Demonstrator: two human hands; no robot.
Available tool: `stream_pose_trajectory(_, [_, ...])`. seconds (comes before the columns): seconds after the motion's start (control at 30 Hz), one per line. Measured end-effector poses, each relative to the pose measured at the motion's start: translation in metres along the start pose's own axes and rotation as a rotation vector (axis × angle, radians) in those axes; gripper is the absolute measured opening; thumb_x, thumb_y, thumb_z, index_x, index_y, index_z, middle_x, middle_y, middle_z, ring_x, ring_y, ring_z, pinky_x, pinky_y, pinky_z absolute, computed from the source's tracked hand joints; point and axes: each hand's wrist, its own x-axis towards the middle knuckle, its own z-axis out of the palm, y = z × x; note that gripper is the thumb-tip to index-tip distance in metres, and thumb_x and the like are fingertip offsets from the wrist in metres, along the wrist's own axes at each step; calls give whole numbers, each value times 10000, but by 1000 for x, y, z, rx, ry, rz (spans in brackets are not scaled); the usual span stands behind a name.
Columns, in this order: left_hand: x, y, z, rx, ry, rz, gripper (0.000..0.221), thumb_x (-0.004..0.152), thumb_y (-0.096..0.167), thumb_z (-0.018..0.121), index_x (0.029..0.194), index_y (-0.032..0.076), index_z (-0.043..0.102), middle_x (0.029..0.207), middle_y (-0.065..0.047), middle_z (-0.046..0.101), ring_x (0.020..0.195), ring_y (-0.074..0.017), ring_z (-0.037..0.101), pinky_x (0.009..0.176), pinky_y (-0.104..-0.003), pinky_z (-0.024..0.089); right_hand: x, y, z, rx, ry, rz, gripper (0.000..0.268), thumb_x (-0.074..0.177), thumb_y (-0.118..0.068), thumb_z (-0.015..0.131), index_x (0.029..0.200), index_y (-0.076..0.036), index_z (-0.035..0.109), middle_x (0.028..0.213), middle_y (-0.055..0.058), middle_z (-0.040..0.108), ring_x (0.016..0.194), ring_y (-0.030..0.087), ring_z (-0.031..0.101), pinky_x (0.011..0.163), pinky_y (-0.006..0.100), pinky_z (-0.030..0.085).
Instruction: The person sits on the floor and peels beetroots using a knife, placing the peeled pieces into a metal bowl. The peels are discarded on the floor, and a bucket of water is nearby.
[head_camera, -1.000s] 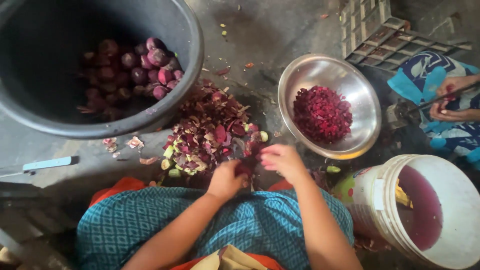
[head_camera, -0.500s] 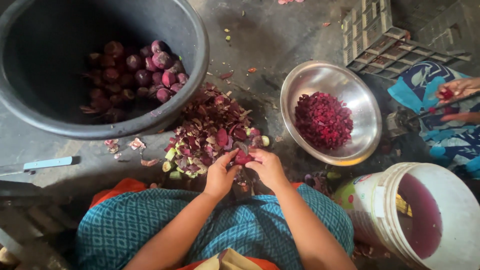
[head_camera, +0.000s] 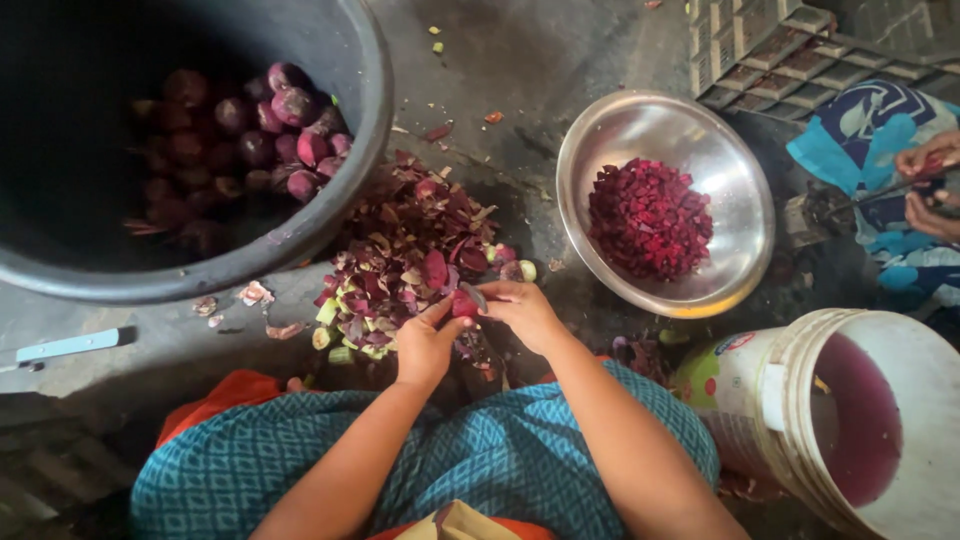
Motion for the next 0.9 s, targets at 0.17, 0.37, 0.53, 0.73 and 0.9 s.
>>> stream_pose_trajectory(0.17, [11, 0, -2, -45, -52, -112, 358, 866, 240, 792, 1175, 60, 779, 930, -112, 805, 800, -139, 722, 772, -296, 543, 9, 13, 20, 135, 80, 31, 299, 931, -41, 681, 1217, 41, 710, 1070, 71, 745, 961, 162, 697, 874, 317, 573])
stream_pose_trajectory(0.37, [25, 16, -3, -284, -19, -40, 345, 867, 180, 745, 1174, 22, 748, 907, -47, 780, 777, -108, 668, 738, -281, 542, 12, 4, 17, 317, 141, -29, 335, 927, -18, 678, 1255, 48, 693, 1080, 104, 736, 950, 171, 679, 848, 300, 531])
stream_pose_trajectory(0.53, [54, 18, -16, -702, -117, -53, 237, 929, 145, 694, 1139, 49, 749, 1052, -36, 754, 971, -131, 678, 870, -280, 533, 35, 3, 25, 369, 184, -109, 294, 978, -30, 656, 1249, 83, 662, 1173, 109, 724, 1080, 181, 682, 966, 300, 535])
stream_pose_trajectory(0.73, [39, -8, -22, -1074, -202, -389, 132, 897, 251, 634, 874, 122, 643, 783, -22, 663, 731, -203, 648, 684, -383, 554, 0, -21, -10, 332, 139, 195, 468, 907, -35, 569, 1372, -78, 575, 1177, 70, 661, 989, 202, 661, 851, 384, 567])
stream_pose_trajectory(0.9, [13, -9, -14, -449, -287, -105, 294, 899, 167, 759, 1161, 40, 721, 911, -47, 711, 788, -141, 613, 713, -298, 492, -33, -37, 3, 177, 128, 150, 452, 907, -30, 626, 1358, -26, 608, 1193, 97, 647, 1026, 207, 674, 898, 391, 590])
